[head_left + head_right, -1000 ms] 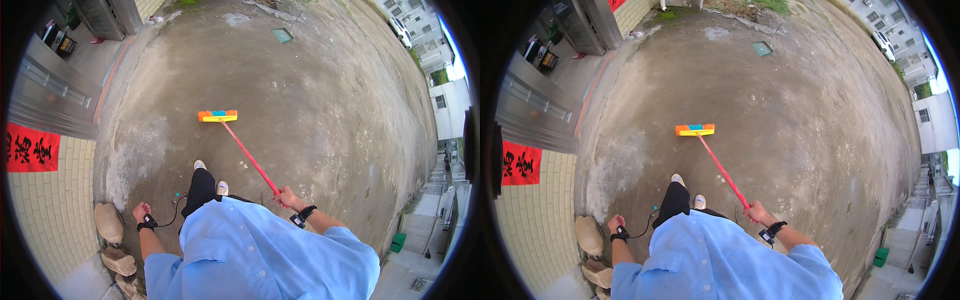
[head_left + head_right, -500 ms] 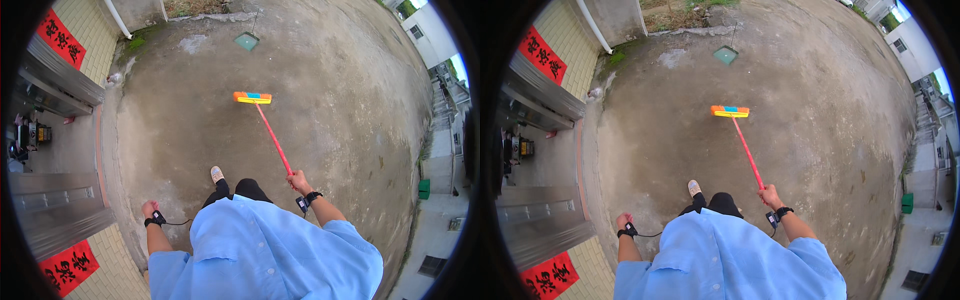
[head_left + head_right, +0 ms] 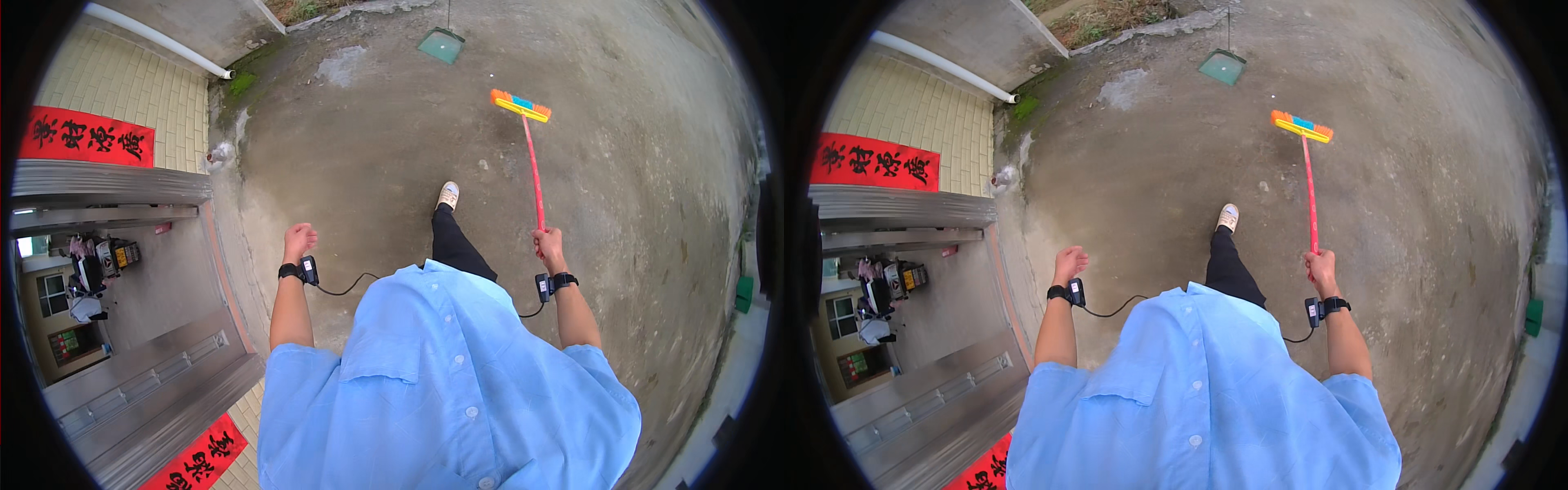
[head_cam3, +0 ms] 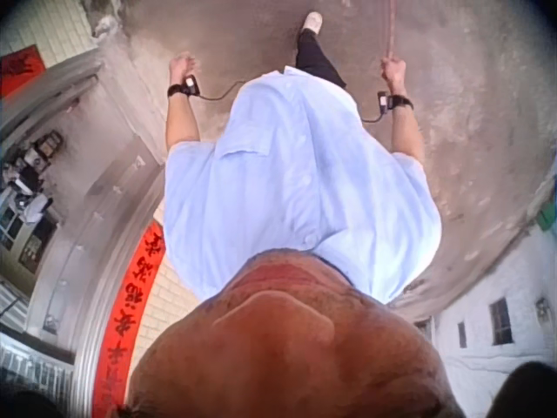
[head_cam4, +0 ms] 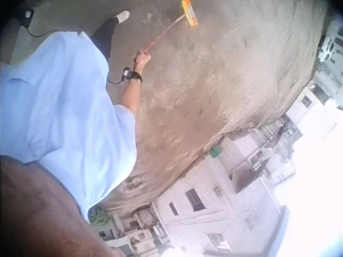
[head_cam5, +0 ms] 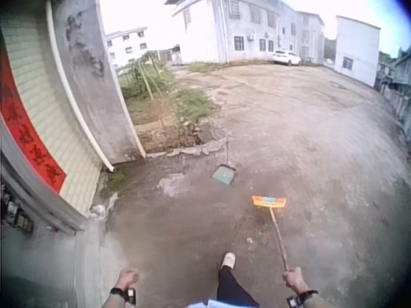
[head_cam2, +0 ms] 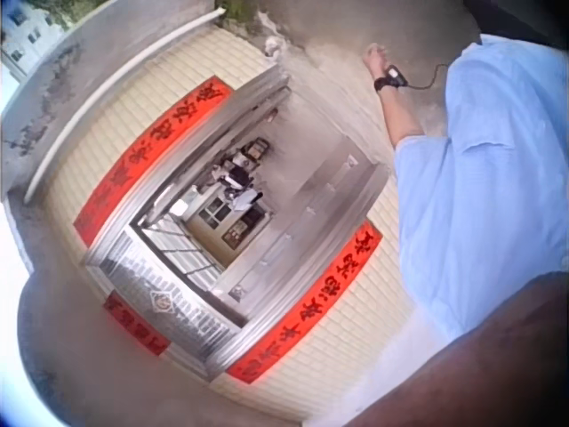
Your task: The person sweeps an outdoor courtyard and doorway area using a broom, pushing debris toward a dustpan and moving various objects including a bucket and small rocks aside.
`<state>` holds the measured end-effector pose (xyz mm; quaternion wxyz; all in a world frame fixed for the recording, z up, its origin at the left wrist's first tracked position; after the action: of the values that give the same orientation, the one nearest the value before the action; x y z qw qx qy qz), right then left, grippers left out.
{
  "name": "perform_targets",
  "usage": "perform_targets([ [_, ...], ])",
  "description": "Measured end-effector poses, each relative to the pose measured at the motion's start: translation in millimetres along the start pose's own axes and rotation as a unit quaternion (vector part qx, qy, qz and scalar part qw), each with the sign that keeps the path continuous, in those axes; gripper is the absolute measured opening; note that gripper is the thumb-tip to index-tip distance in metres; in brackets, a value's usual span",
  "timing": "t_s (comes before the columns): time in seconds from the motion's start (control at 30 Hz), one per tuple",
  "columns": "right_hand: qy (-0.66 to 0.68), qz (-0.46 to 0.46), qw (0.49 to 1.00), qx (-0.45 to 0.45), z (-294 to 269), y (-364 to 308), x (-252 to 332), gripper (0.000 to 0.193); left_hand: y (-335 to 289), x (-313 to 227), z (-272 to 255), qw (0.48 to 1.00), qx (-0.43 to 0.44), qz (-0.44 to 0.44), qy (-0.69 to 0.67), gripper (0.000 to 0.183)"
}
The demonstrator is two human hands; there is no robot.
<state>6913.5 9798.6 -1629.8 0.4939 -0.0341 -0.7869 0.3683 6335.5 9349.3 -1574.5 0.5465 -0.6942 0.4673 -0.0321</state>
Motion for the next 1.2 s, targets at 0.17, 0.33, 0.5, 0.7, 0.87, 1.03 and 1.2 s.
perform_targets([
  [0.17, 0.039, 0.019, 0.998, -0.048, -23, 143, 123, 0.016, 56, -131, 52, 0.996, 0.008, -0.022, 0.087, 0.02],
  [0.33, 0.009, 0.027, 1.0, 0.006, 13, 299, 238, 0.013, 113, -287, 44, 0.999, -0.023, -0.016, -0.035, 0.02],
  [0.5, 0.049, 0.043, 0.998, 0.025, 45, 422, 296, 0.012, 203, -408, 87, 0.998, -0.043, -0.021, -0.035, 0.019],
  [0.7, 0.037, 0.116, 0.991, 0.048, 91, 505, 329, 0.016, 324, -632, 165, 0.983, -0.101, 0.124, 0.093, 0.025],
  [0.87, -0.159, 0.161, 0.972, 0.057, 86, 535, 336, 0.008, 330, -837, 282, 0.809, -0.183, 0.352, 0.434, 0.037],
  [1.03, -0.379, 0.073, 0.922, -0.045, 29, 593, 382, 0.022, 352, -967, 438, 0.591, -0.132, 0.525, 0.598, 0.036],
  [1.2, -0.46, 0.122, 0.879, -0.003, 12, 672, 460, 0.025, 387, -1047, 578, 0.437, -0.057, 0.589, 0.677, 0.043],
])
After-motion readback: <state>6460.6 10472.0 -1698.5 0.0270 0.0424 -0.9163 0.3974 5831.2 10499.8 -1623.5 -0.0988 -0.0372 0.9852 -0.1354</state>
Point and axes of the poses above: each hand's wrist, its own y-axis towards the middle knuckle, its own z-axis out of the palm, x = y × z, the point moved 9 cm from there along y, towards the middle knuckle, and after that the axes turned 12 degrees about -z, right-handed, at the moved point
